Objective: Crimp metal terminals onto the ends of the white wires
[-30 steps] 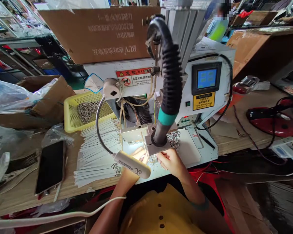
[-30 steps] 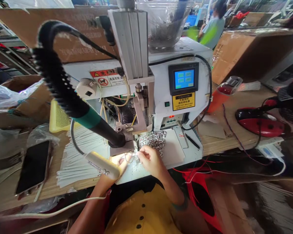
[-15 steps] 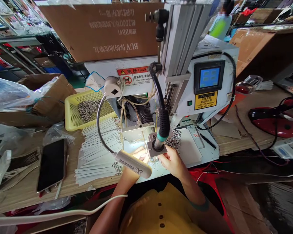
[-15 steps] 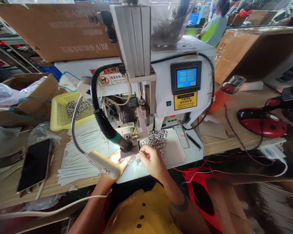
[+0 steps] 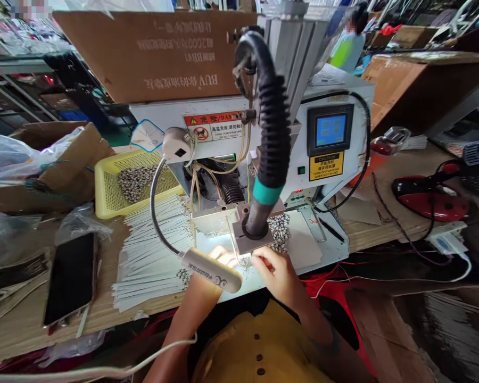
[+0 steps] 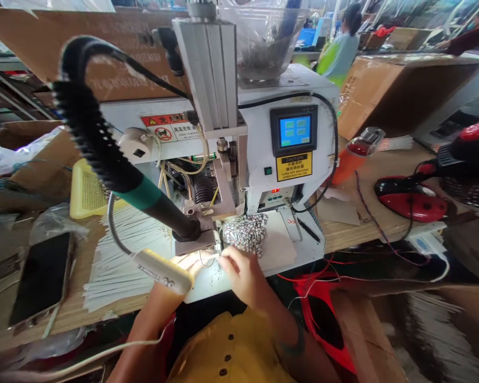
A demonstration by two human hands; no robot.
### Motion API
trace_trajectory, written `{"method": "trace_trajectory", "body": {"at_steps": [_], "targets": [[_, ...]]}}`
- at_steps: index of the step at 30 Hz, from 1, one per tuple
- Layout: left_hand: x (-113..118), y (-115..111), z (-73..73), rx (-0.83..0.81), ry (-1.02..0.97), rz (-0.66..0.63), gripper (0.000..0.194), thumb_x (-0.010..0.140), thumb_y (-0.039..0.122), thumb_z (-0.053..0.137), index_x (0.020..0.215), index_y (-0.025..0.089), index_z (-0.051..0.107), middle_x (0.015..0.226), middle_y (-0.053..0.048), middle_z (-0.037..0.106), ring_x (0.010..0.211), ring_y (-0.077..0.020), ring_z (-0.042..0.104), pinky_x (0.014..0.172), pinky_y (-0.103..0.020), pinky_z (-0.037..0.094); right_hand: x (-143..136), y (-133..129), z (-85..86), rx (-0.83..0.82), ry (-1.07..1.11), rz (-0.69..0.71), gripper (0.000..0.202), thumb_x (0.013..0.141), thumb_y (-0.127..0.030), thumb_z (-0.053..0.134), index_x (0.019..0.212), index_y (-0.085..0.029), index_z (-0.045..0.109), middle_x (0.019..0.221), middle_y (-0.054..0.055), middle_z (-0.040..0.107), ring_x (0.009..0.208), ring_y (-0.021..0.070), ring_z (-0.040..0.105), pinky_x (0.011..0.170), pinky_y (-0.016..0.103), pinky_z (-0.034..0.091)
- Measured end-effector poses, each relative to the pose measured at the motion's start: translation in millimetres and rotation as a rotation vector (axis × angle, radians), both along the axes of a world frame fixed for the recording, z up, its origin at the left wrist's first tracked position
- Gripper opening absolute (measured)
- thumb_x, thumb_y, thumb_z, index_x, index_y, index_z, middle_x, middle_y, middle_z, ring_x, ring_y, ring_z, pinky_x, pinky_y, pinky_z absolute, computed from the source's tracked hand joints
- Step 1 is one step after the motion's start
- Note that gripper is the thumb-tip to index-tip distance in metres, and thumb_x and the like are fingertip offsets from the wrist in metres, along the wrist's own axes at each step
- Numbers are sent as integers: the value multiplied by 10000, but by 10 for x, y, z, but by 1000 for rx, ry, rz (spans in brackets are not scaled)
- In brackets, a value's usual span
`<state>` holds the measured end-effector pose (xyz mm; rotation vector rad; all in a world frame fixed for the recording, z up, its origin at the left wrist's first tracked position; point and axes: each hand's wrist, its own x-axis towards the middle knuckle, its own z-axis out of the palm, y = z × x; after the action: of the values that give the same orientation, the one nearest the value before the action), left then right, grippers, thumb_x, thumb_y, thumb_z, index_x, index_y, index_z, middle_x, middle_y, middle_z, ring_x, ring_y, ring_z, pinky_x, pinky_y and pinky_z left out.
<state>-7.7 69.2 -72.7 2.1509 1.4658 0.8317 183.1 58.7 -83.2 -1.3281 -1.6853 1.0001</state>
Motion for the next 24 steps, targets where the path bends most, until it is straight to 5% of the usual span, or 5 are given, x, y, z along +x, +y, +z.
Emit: {"method": "trace_trajectory", "body": {"at_steps": [3,5,9,14,24], "targets": [[-445,-146,44,275,212,184,254,856,180,423,783,220,662,702,-32,605,666,-167,579,588,-260,446,249,-55,24,101,-244,-62,219,905,-261,451,729,-199,566,659,23,592,604,145,527,601,257,393],[-751,-199,-13,346,313,346,210,878,208,461,944,202,660,817,-47,631,720,-171,594,624,-266,443,465,-8,-51,142,-371,-289,190,898,-245,430,799,-191,583,729,55,631,639,170,554,629,279,411],[-1087,-243,-291,300,360,311,235,901,278,455,999,191,651,890,-74,638,850,-216,599,793,-340,472,712,168,-283,284,-457,-414,157,865,-285,453,822,-189,570,793,87,631,716,208,576,679,322,453],[-1098,-308,-438,137,334,350,251,904,306,446,1001,191,648,974,-86,644,948,-222,587,878,-379,464,650,216,-408,405,-474,-401,186,865,-338,475,790,-194,565,722,77,619,686,212,589,645,315,464],[-763,77,-188,29,390,398,201,861,140,460,888,188,653,922,-70,650,892,-237,572,806,-355,475,650,55,-221,304,-329,-450,271,822,-427,560,840,-177,665,738,78,690,599,192,627,580,290,474]]}}
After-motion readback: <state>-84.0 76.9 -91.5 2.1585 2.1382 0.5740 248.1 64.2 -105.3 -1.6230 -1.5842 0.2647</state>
